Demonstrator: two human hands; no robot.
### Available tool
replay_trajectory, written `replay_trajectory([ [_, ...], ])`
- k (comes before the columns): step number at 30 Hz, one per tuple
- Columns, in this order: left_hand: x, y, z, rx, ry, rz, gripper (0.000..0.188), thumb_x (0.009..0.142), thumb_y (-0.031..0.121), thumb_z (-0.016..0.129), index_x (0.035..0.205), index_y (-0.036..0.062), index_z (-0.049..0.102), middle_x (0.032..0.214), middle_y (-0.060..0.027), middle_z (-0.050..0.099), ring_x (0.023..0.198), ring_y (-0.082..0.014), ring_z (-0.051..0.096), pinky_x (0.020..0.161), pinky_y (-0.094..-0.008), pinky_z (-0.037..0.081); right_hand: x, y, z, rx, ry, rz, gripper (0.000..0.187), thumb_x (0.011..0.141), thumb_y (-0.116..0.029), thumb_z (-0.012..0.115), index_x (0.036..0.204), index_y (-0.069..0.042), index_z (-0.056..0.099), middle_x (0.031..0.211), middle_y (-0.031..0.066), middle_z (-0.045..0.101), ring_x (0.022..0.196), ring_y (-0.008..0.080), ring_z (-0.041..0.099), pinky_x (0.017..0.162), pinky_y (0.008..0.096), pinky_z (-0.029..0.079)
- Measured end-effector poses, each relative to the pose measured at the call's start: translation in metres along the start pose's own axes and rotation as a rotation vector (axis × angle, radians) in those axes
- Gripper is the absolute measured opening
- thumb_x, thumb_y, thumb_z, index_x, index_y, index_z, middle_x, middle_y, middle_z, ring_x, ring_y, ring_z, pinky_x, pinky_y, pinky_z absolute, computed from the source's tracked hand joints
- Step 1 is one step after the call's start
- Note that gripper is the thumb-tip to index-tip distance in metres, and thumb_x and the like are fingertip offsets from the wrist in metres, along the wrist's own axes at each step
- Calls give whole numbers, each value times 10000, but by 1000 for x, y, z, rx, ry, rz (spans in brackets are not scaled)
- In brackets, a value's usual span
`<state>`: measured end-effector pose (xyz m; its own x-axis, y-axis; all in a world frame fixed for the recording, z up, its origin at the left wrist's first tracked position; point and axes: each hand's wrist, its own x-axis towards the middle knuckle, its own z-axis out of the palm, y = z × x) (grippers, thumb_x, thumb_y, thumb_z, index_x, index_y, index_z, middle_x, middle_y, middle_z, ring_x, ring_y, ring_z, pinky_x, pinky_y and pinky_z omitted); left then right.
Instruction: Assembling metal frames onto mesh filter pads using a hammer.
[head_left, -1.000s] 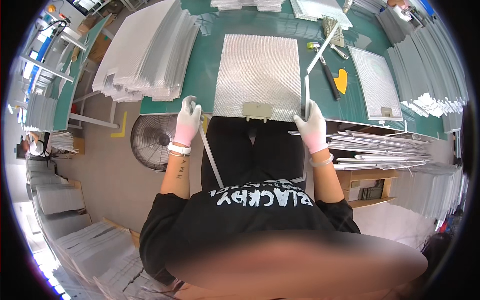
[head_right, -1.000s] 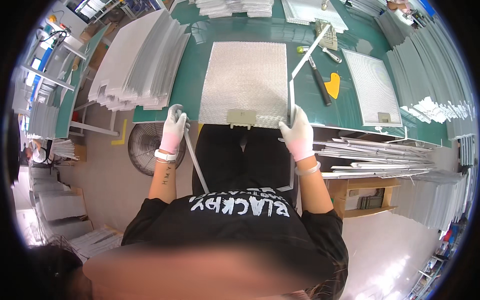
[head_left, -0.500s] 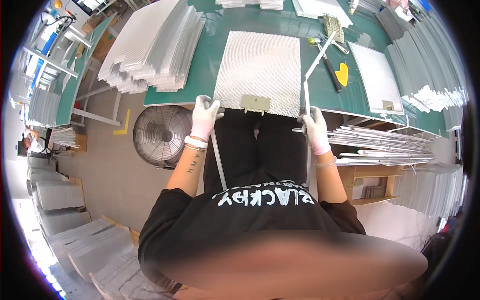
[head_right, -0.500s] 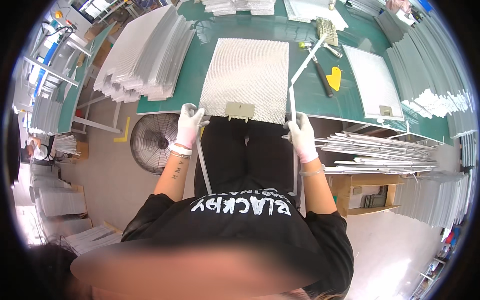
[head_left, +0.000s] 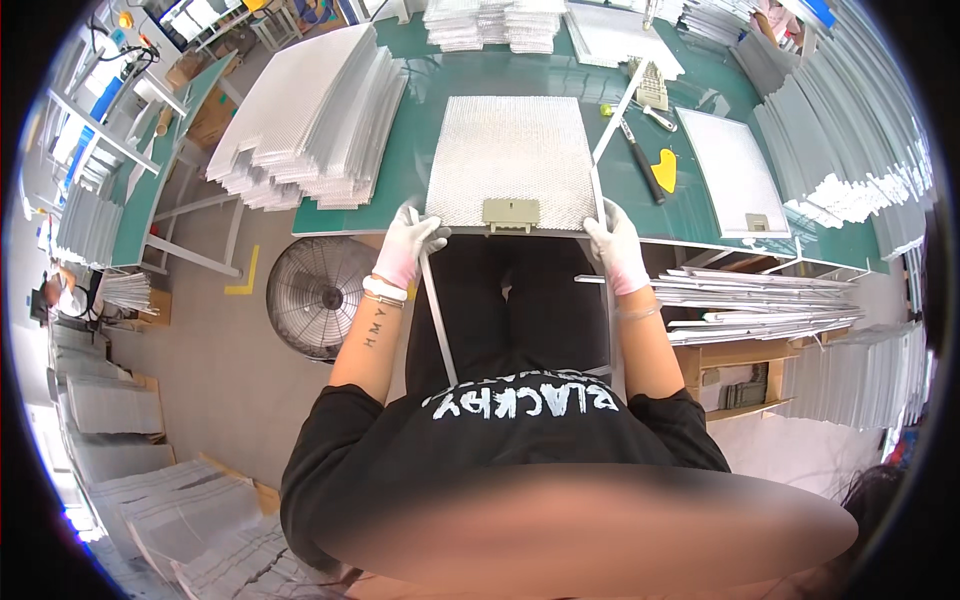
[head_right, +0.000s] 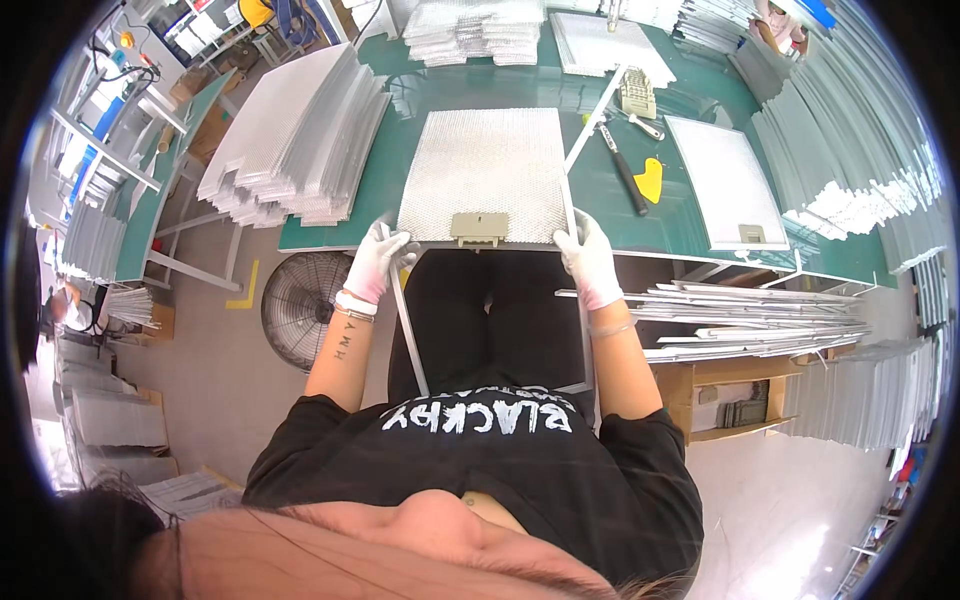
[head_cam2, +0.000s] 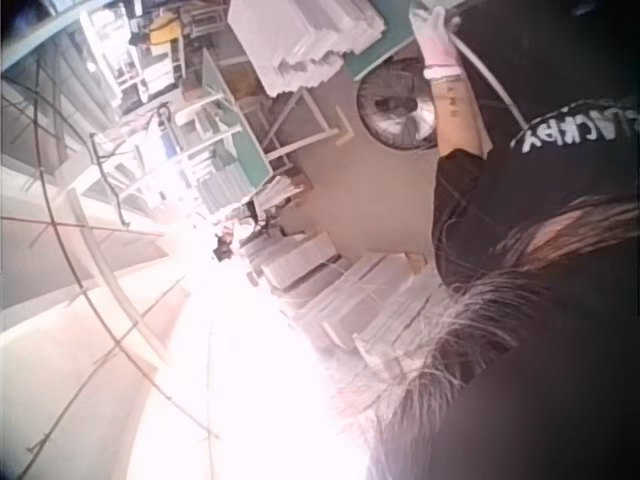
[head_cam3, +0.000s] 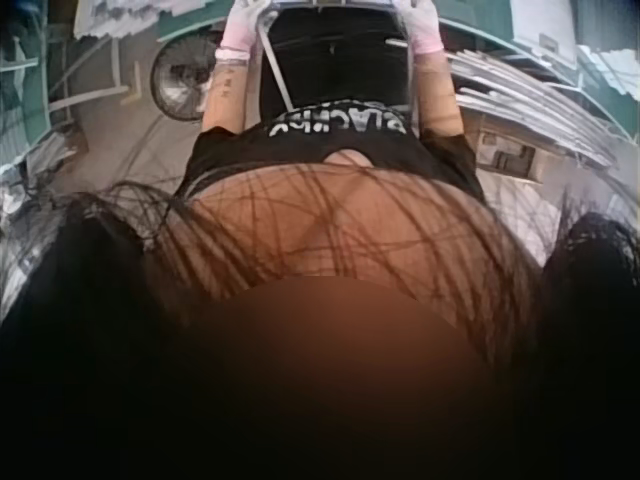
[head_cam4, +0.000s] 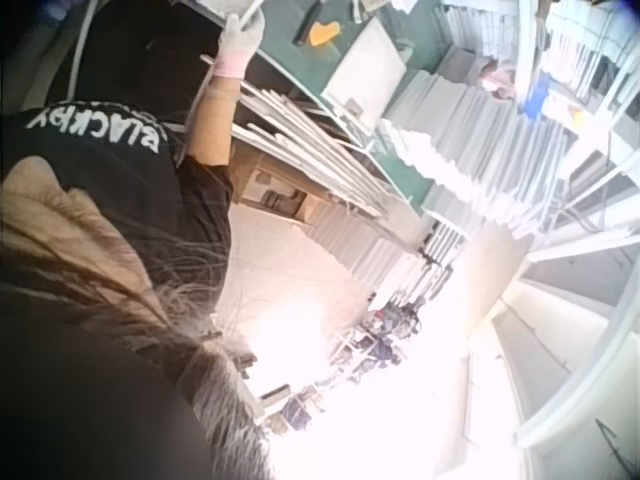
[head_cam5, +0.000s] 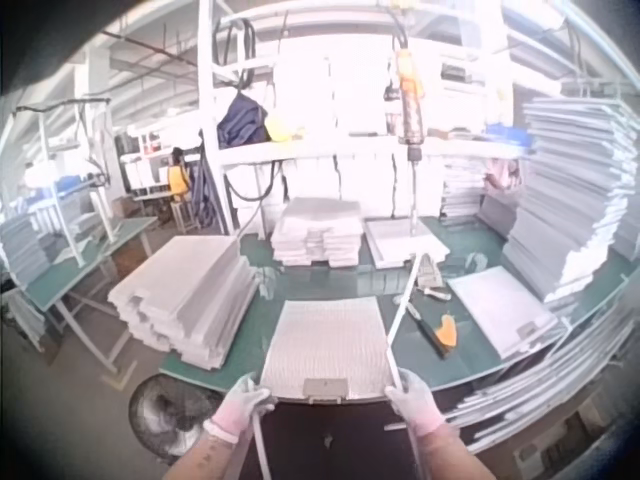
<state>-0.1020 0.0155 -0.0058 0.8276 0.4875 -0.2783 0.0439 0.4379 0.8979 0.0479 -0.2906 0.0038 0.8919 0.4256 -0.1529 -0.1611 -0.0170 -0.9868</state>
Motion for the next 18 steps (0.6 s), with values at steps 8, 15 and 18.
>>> replay_trajectory([
  [8,18,-20,-3,-343,-85,-209,255,882,112,696,1073,68,532,965,-52,609,811,-160,630,587,-247,519,12,-9,-4,66,42,24,543,903,-56,580,1397,33,374,725,-24,465,480,43,368,425,215,320],
  [15,11,-12,3,-172,-202,-67,250,924,165,644,1120,81,513,969,-34,584,832,-185,634,645,-266,531,8,-2,-15,111,-19,-61,589,906,-60,595,1426,28,333,774,-15,490,501,38,383,435,206,320],
  [18,22,-11,-11,-182,-231,-104,373,925,165,634,1244,53,475,1075,-62,589,904,-210,635,701,-285,537,7,-3,-17,125,-48,84,625,918,-98,609,1447,9,294,767,-14,476,505,45,387,438,212,322],
])
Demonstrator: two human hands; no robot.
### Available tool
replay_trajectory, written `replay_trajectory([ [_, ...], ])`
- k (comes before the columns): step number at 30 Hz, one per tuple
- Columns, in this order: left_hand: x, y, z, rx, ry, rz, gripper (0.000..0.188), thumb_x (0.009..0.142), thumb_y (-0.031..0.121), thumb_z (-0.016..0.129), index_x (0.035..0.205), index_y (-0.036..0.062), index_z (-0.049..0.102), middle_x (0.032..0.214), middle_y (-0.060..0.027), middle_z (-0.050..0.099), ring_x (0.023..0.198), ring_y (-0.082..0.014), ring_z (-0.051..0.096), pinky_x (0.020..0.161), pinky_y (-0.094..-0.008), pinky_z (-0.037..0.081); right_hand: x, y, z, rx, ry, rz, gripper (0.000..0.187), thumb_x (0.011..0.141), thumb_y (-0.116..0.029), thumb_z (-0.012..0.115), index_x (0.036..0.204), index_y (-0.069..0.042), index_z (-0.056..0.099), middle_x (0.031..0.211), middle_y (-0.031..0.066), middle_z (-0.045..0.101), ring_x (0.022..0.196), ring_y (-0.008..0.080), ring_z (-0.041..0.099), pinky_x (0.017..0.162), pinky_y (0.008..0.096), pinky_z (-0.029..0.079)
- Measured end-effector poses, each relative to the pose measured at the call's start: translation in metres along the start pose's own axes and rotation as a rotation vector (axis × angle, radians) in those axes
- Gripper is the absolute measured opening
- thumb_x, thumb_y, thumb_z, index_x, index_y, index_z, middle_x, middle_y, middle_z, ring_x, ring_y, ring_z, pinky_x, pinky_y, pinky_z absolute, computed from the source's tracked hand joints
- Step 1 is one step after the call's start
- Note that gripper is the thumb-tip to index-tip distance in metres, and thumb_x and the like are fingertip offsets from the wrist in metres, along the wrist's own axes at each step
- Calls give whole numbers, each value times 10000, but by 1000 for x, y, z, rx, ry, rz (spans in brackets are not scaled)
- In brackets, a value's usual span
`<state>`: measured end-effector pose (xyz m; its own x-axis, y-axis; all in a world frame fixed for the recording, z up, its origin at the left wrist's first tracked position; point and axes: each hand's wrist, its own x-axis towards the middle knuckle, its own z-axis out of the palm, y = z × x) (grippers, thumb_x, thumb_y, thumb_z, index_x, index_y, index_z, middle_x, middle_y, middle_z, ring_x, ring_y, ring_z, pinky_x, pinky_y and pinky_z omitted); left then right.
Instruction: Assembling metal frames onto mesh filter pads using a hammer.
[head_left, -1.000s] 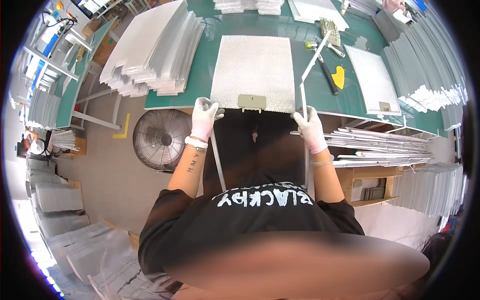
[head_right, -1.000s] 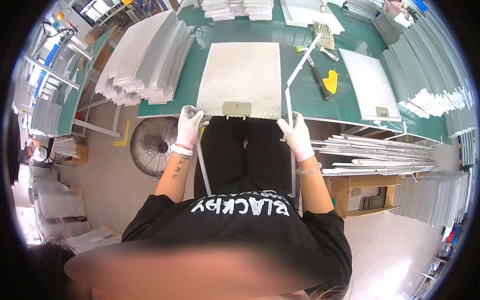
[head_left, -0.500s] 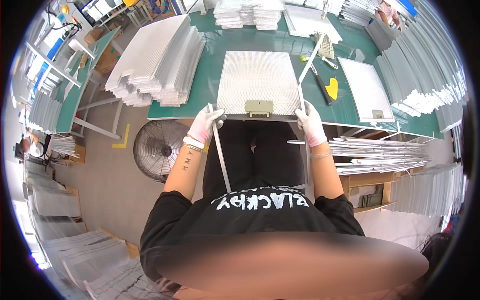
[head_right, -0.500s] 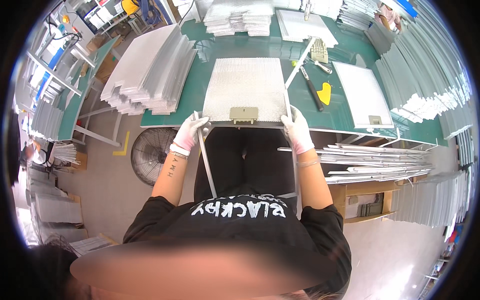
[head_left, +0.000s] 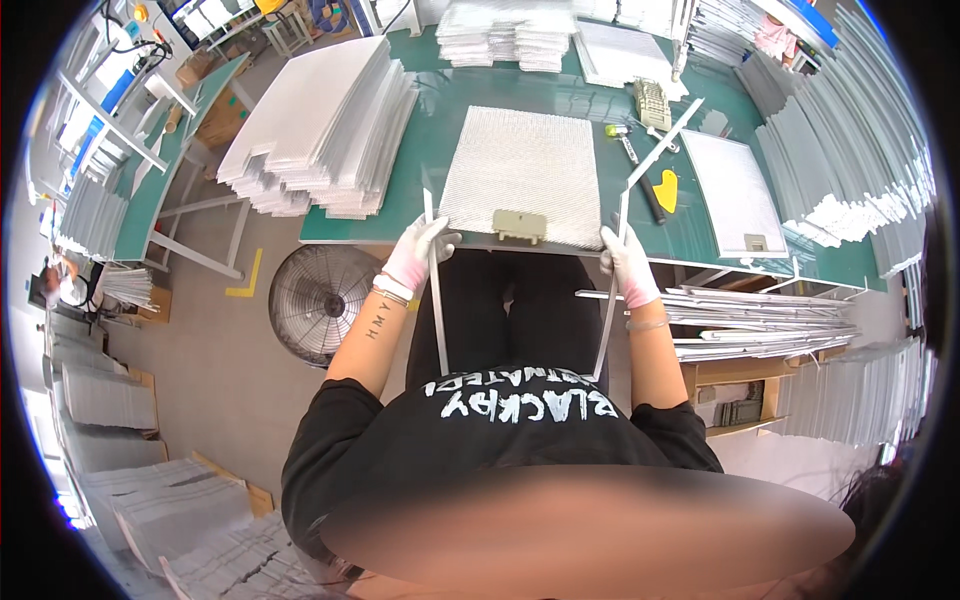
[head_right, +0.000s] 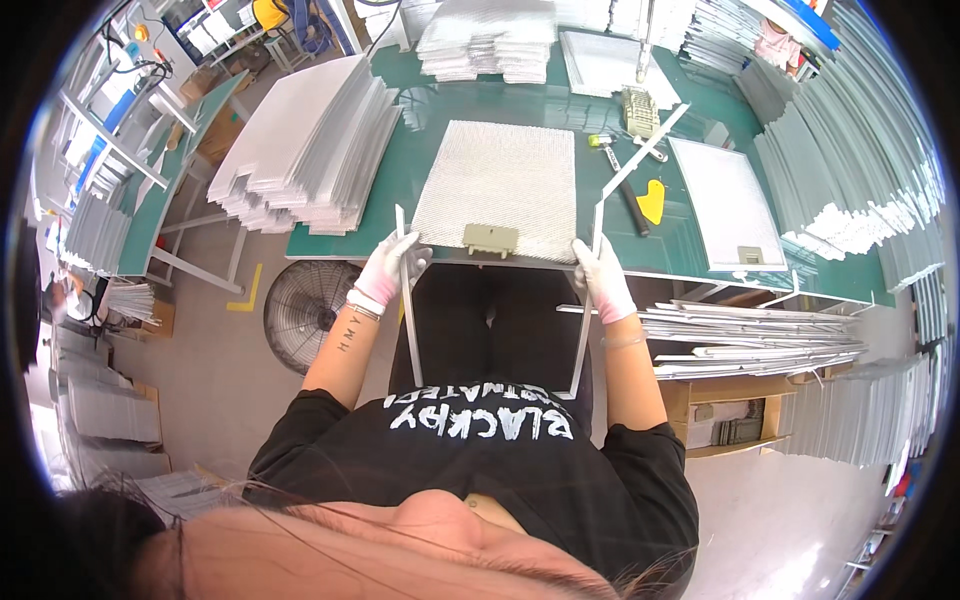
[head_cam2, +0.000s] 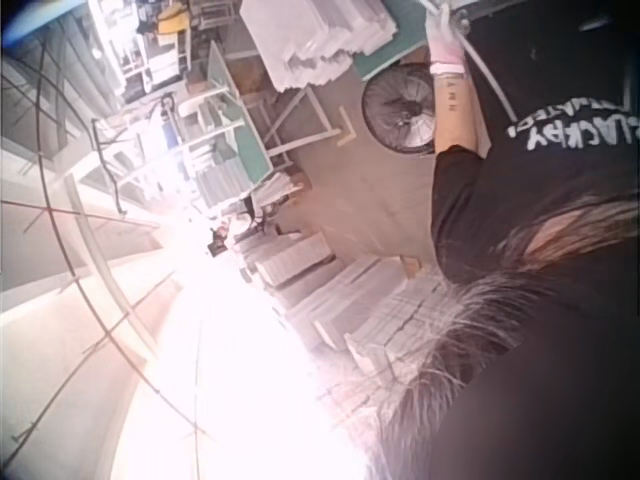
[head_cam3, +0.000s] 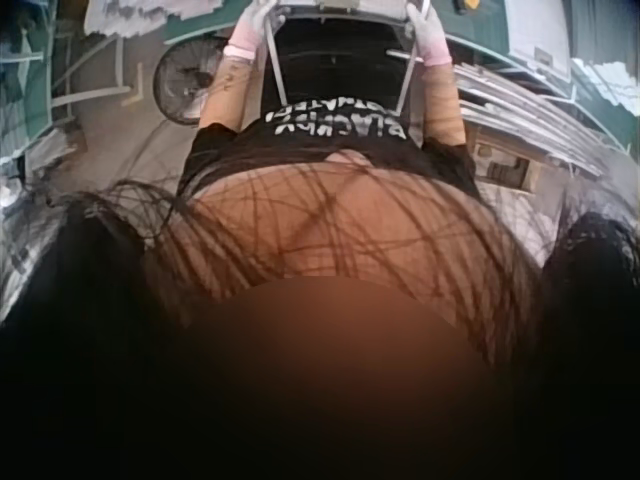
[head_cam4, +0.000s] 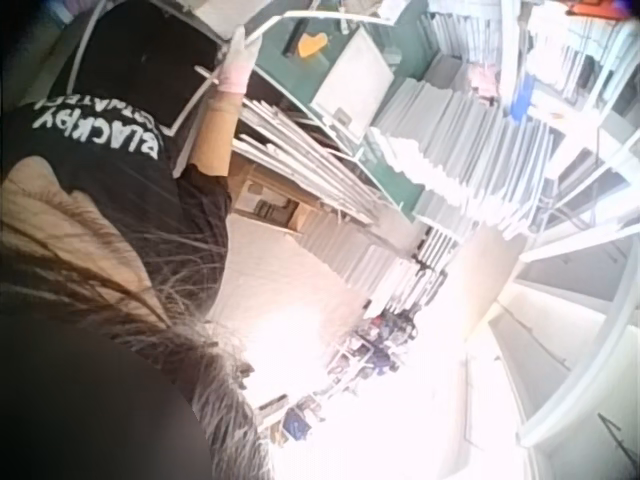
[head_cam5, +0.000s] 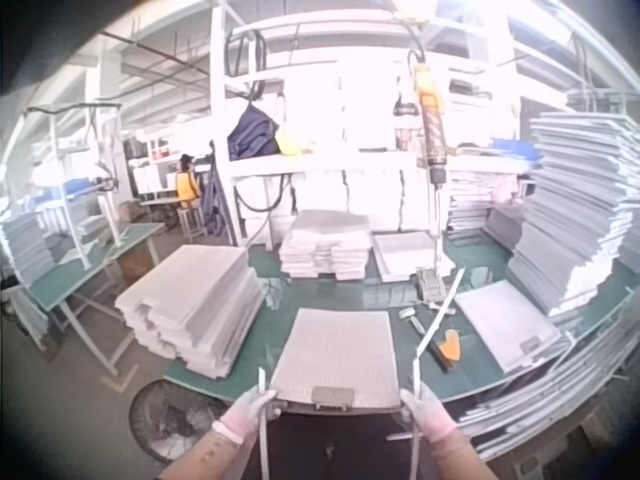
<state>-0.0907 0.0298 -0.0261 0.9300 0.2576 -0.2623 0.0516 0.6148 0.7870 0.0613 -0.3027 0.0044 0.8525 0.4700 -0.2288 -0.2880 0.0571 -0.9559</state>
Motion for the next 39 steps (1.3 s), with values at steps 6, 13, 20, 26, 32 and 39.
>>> replay_trajectory([
  [6,-56,-7,74,1511,286,758,822,815,319,731,1420,-60,323,1438,-273,364,1300,-362,420,1087,-426,343,-3,8,-2,-19,34,21,664,897,-111,656,1449,-16,300,694,-26,457,469,51,372,418,219,310],
  [13,-22,-111,151,-356,-109,-303,370,1003,269,527,1234,-20,515,1237,-171,565,1118,-253,569,1009,-370,442,-10,5,23,-70,21,-61,553,822,-69,708,1314,25,474,765,-4,570,514,35,431,432,210,340],
  [20,68,-103,172,-584,-291,-52,167,1000,173,498,1061,30,557,995,-135,594,1013,-254,596,944,-371,483,-24,1,34,112,31,-251,604,981,-49,382,1536,-187,186,804,-18,471,491,23,343,428,176,317],
  [26,124,-106,172,-551,-339,-78,229,992,232,496,1076,26,551,1085,-136,575,1058,-266,551,973,-391,449,10,-1,31,374,-125,-83,577,991,-54,397,1521,-212,234,810,-5,484,492,51,340,436,189,303],
  [32,110,-95,181,-430,-203,-74,182,950,178,587,1033,16,602,925,-108,633,848,-217,625,751,-318,519,9,4,37,363,-134,-102,586,987,-51,392,1526,-203,221,776,-3,470,485,52,337,429,192,299],
  [39,109,-101,171,-416,-205,-47,205,971,166,555,1070,-9,586,1000,-132,631,942,-239,618,840,-358,510,-3,7,49,214,-7,-57,614,970,-21,377,1531,-199,203,764,-10,453,472,47,312,415,193,279],
])
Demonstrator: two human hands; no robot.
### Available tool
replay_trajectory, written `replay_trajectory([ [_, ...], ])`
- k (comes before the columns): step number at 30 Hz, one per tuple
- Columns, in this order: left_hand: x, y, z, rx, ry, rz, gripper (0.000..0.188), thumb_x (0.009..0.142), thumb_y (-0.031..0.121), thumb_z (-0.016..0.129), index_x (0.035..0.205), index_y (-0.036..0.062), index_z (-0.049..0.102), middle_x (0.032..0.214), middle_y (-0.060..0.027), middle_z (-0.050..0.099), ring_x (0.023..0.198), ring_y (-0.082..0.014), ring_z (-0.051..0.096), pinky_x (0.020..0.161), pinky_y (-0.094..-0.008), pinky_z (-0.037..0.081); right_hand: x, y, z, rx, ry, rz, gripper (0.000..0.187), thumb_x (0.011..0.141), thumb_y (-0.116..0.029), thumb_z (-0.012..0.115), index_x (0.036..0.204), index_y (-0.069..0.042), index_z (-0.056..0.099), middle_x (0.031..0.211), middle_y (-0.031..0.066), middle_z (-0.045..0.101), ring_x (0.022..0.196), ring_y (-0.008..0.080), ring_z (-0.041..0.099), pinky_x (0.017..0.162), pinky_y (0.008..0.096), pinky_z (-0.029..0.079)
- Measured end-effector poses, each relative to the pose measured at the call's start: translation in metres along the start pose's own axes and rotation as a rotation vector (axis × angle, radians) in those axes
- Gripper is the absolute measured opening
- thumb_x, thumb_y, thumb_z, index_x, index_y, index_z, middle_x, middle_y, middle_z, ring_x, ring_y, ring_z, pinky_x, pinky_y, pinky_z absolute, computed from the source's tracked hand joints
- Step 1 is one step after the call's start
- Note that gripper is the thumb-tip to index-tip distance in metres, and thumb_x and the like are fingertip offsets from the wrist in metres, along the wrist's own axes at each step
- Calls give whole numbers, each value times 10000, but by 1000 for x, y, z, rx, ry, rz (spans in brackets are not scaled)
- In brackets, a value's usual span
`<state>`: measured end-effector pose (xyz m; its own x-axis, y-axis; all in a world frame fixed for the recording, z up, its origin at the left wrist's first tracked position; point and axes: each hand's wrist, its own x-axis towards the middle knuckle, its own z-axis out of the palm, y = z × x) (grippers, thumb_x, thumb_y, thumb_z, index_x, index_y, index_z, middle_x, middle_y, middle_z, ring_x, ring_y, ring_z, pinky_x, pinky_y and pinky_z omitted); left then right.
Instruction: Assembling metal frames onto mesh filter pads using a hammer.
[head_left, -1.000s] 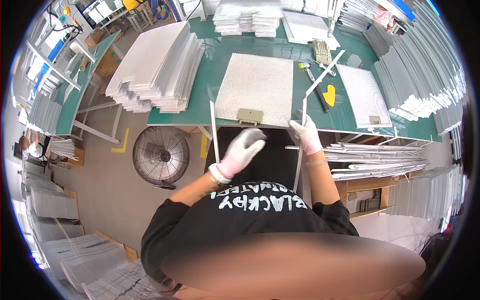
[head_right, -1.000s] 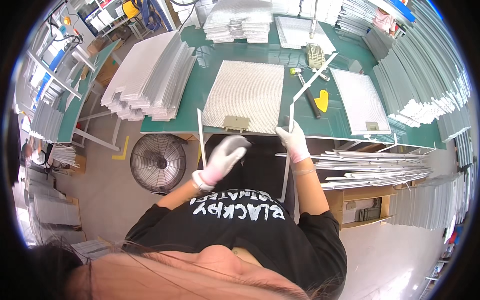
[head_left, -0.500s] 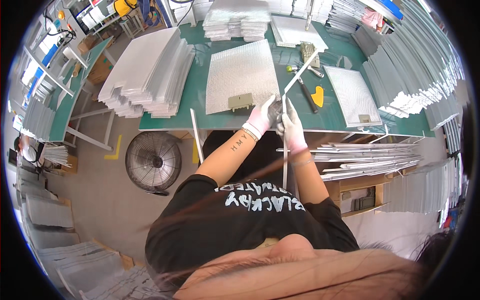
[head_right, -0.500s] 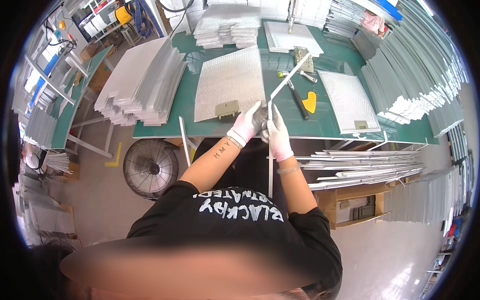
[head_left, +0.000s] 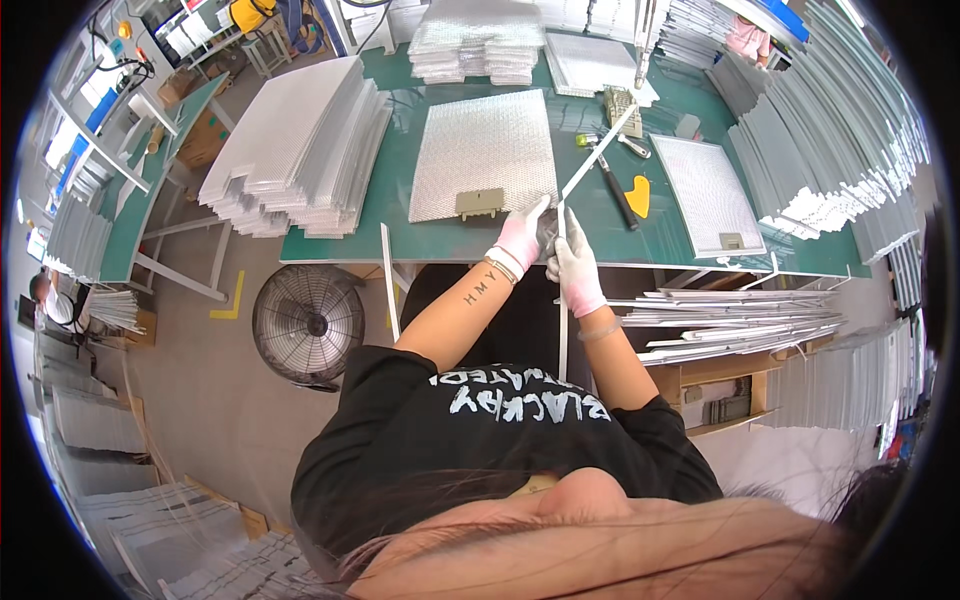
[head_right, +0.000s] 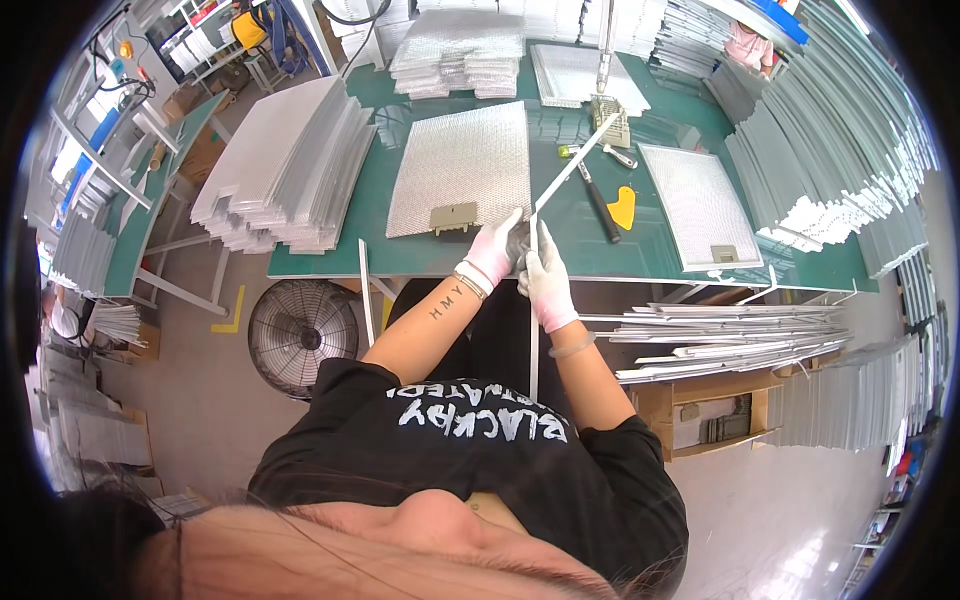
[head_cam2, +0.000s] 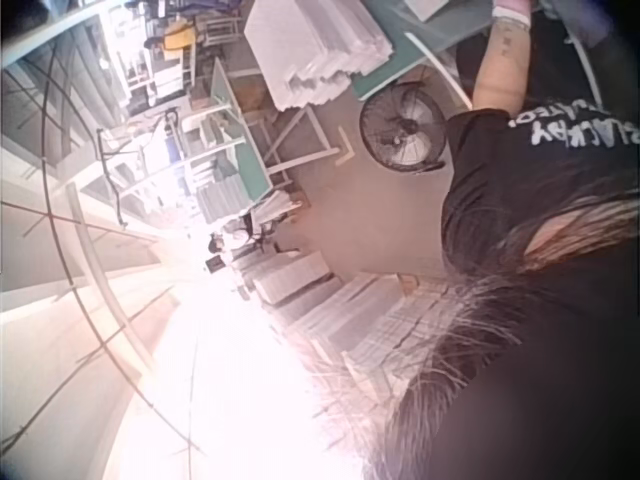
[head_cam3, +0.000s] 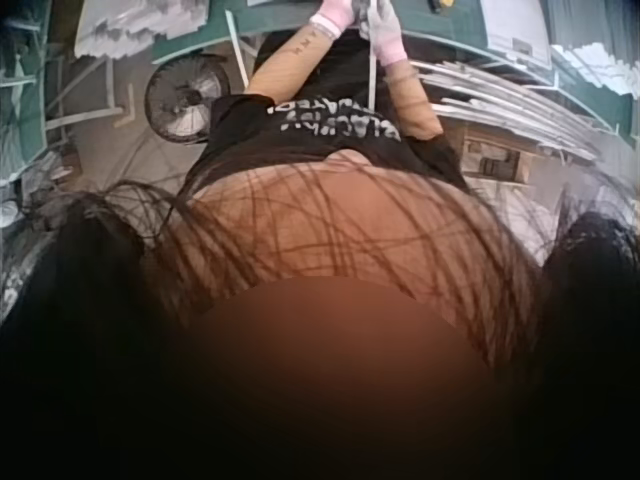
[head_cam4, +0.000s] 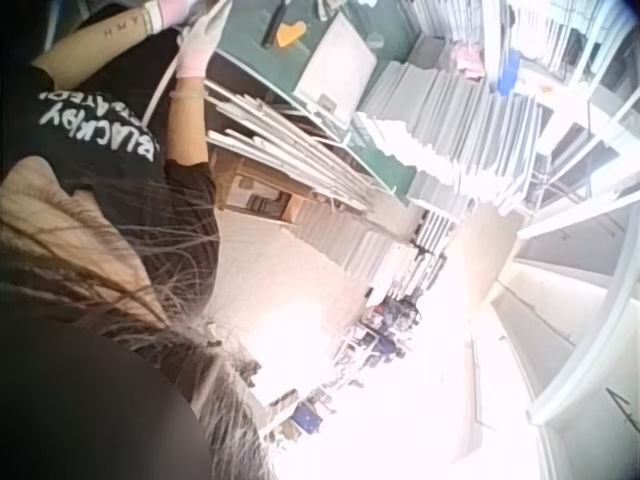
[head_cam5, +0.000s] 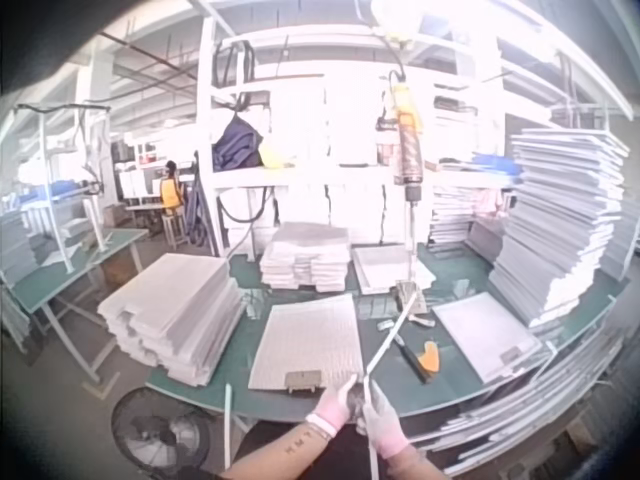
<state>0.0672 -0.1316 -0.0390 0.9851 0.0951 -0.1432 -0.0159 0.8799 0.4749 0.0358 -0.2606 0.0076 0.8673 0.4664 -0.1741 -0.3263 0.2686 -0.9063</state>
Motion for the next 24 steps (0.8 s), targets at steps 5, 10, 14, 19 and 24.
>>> replay_trajectory([
  [5,-17,-1,10,141,40,-32,226,989,168,519,1098,-6,612,964,-108,641,893,-220,628,788,-338,518,6,0,-8,104,-68,-2,593,989,-46,384,1534,-189,198,763,-6,458,466,50,305,411,199,272],
  [10,-22,1,-2,540,-36,65,256,1017,188,454,1133,24,612,911,-58,635,774,-170,592,690,-314,509,31,-21,-1,-124,-76,35,449,993,-111,399,1438,-119,346,669,-6,482,427,70,387,391,220,344],
  [14,-47,-3,11,32,-182,2,323,1023,259,468,1223,15,538,1042,-89,593,865,-182,576,824,-327,491,72,-32,-12,-525,-59,87,239,949,-275,582,982,-41,554,694,8,552,473,78,494,417,248,432],
  [19,-140,84,15,816,-237,219,351,1006,230,508,1262,-6,554,1162,-139,644,1114,-214,603,958,-344,472,81,-19,-42,-173,-98,190,134,916,-145,633,922,-88,512,700,-37,471,511,58,434,448,232,383],
  [24,-126,176,-109,1454,486,560,305,983,209,523,1137,-29,639,1026,-121,677,1048,-239,613,965,-390,450,76,-22,-26,29,-235,212,174,922,-77,601,905,-120,434,681,-40,415,508,57,360,455,226,304],
])
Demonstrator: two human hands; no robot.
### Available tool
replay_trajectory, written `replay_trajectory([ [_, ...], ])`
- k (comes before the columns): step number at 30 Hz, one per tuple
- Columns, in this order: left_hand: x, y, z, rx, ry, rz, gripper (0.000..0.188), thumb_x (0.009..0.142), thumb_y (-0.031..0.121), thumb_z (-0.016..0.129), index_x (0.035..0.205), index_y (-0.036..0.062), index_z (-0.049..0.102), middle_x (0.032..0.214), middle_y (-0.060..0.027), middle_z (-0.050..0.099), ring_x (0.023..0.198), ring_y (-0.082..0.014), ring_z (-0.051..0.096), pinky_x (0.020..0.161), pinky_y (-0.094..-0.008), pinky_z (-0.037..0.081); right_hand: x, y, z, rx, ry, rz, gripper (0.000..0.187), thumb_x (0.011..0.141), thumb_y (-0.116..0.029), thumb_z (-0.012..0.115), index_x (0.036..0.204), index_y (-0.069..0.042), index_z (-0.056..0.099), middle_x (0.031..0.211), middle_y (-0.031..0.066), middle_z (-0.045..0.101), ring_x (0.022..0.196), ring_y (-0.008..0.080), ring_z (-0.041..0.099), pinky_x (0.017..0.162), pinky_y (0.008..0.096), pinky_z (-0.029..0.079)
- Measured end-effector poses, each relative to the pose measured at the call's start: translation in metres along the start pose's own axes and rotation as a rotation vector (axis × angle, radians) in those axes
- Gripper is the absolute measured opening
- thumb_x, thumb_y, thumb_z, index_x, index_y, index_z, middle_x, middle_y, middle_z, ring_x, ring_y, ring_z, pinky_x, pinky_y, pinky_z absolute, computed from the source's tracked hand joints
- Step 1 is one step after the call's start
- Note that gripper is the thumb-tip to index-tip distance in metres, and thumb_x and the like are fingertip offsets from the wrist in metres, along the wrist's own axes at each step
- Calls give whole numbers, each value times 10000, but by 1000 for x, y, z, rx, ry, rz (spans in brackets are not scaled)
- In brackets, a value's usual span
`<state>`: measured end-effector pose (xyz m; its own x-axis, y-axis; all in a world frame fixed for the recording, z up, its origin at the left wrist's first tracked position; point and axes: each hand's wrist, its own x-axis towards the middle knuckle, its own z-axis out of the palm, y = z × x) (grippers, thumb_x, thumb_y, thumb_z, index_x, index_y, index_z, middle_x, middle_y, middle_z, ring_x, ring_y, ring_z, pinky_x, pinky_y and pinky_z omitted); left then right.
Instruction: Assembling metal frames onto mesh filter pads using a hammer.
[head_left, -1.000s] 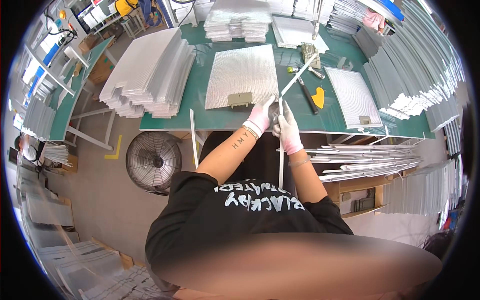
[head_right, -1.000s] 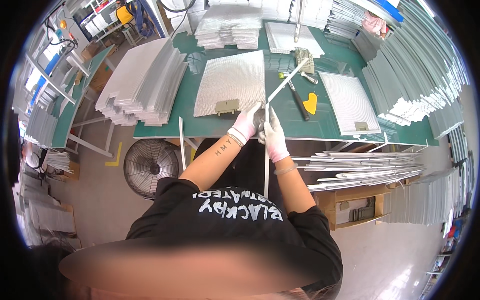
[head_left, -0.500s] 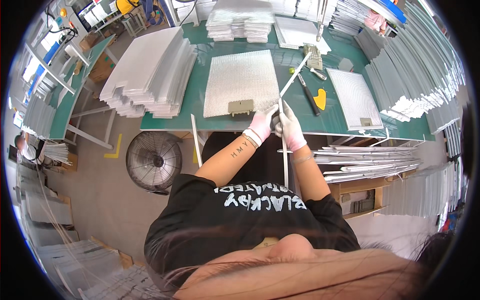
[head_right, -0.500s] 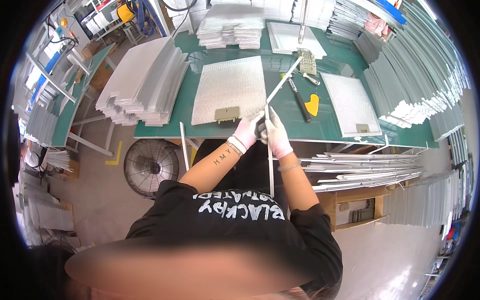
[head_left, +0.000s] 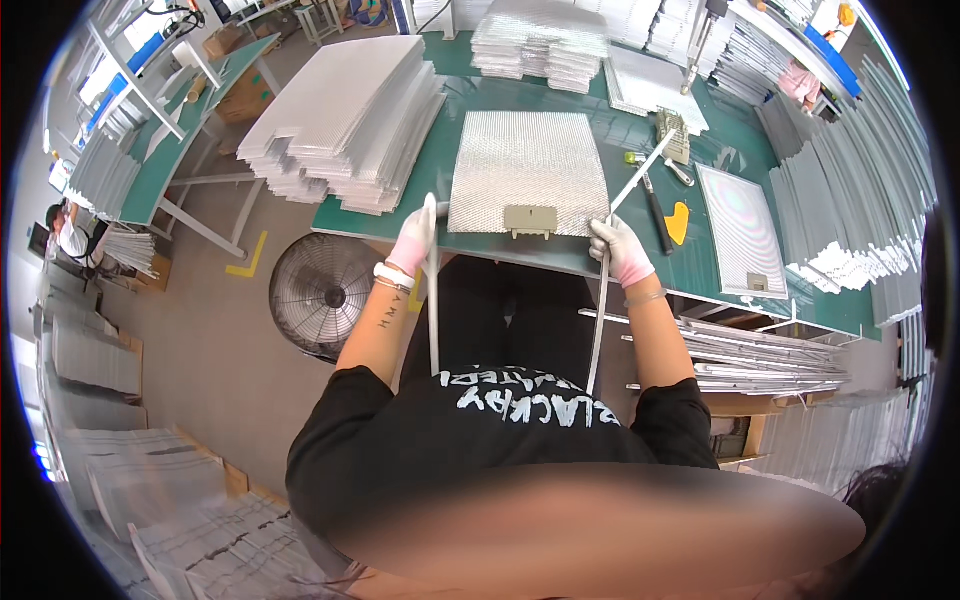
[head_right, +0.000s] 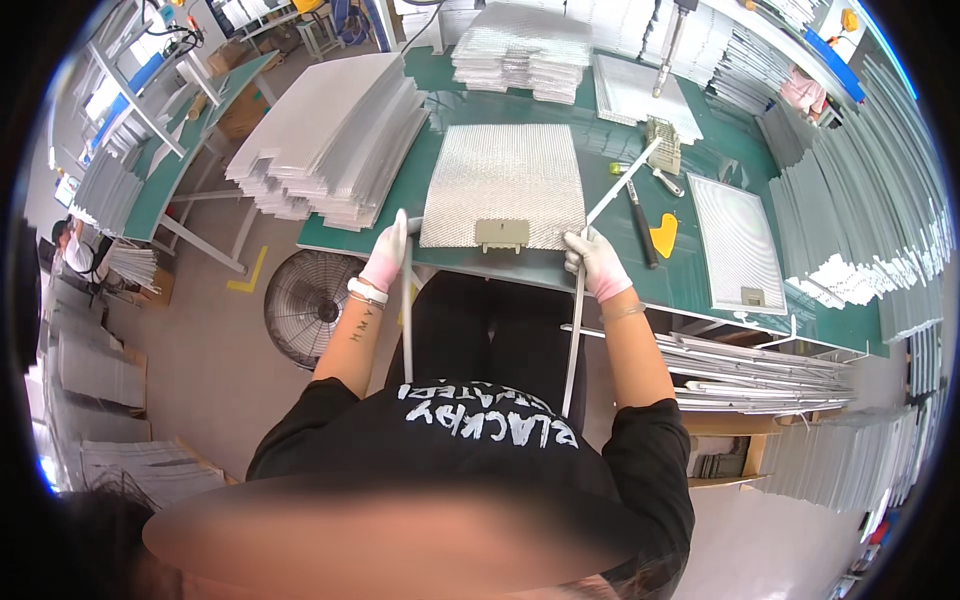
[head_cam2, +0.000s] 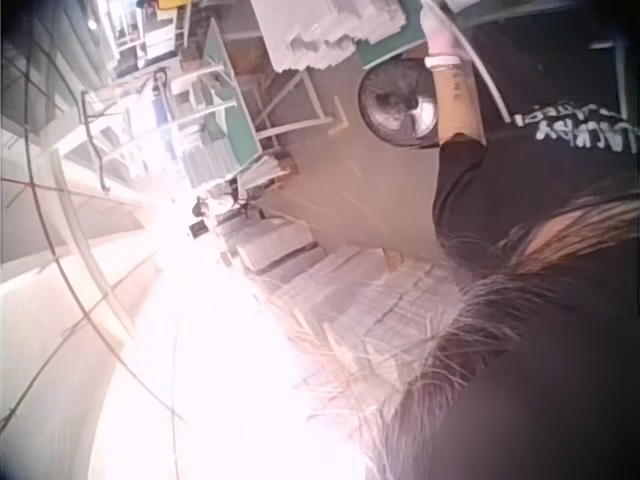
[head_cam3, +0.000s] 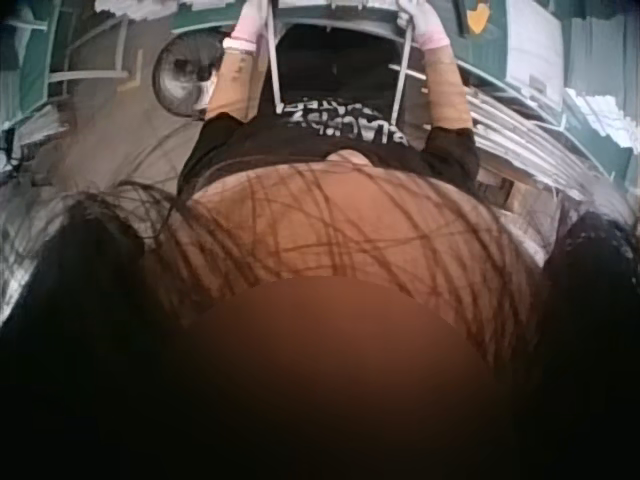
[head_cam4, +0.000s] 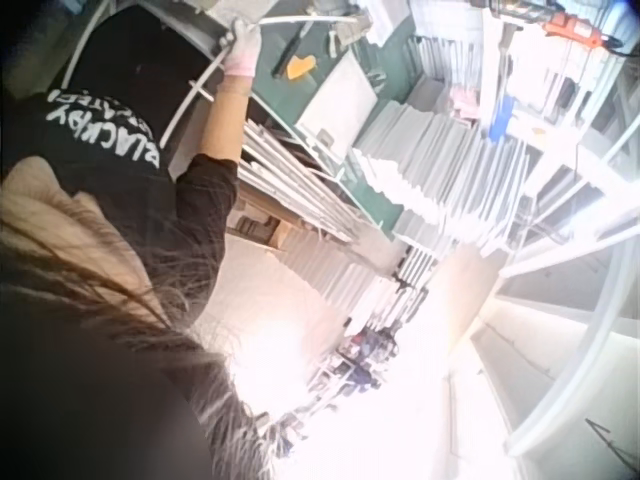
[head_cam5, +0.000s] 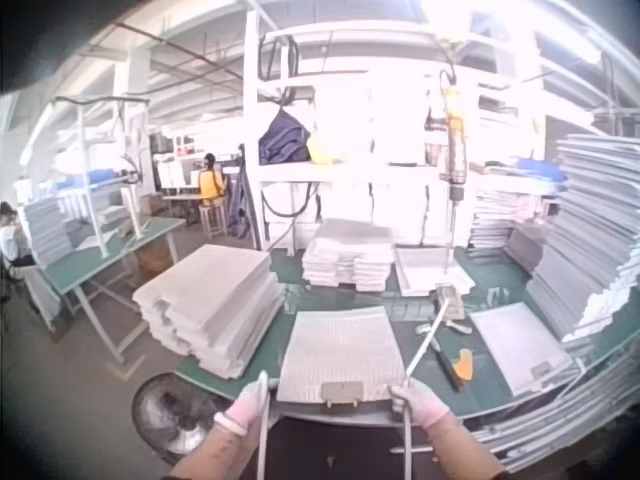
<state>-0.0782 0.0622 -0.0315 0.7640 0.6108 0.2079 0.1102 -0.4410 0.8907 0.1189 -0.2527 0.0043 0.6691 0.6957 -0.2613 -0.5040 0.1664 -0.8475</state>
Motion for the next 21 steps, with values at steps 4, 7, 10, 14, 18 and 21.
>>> replay_trajectory([
  [4,-2,34,3,-525,-211,19,397,952,79,535,1319,-61,471,1192,-169,621,1086,-269,609,987,-359,467,-10,0,-1,-81,-7,-6,182,927,-86,604,895,-118,428,681,-41,407,513,54,365,461,223,310],
  [7,-8,52,-4,-943,-373,-219,454,930,21,560,1352,-79,424,1195,-126,600,995,-213,641,925,-303,525,-24,-4,-5,-70,22,-81,180,932,-90,600,895,-112,426,685,-41,408,518,54,365,464,223,309],
  [10,-9,62,-5,-745,-410,-333,367,937,41,583,1274,-52,471,1080,-78,625,927,-122,627,775,-272,576,-41,-13,-3,-63,34,-126,164,934,-86,595,905,-106,435,693,-43,412,525,53,363,476,226,310],
  [14,-22,96,3,-745,-297,-180,359,954,39,528,1292,-51,446,1085,-73,614,902,-91,604,757,-252,562,-56,-21,2,-79,26,-207,125,941,-93,586,994,-93,473,698,-44,417,529,57,360,491,229,309],
  [18,-40,97,19,-525,10,209,549,929,-29,475,1438,-36,270,1253,-130,522,1016,-115,569,799,-300,543,-65,-25,12,-82,-22,-271,172,941,-93,582,1084,-71,489,701,-38,422,531,71,357,499,247,315],
  [21,-55,131,-17,-788,-195,124,489,957,5,445,1433,-7,337,1209,-91,604,837,-110,598,750,-250,505,-83,-39,28,-108,6,-333,220,925,-70,575,1131,-44,502,726,-23,468,562,82,406,537,250,353],
])
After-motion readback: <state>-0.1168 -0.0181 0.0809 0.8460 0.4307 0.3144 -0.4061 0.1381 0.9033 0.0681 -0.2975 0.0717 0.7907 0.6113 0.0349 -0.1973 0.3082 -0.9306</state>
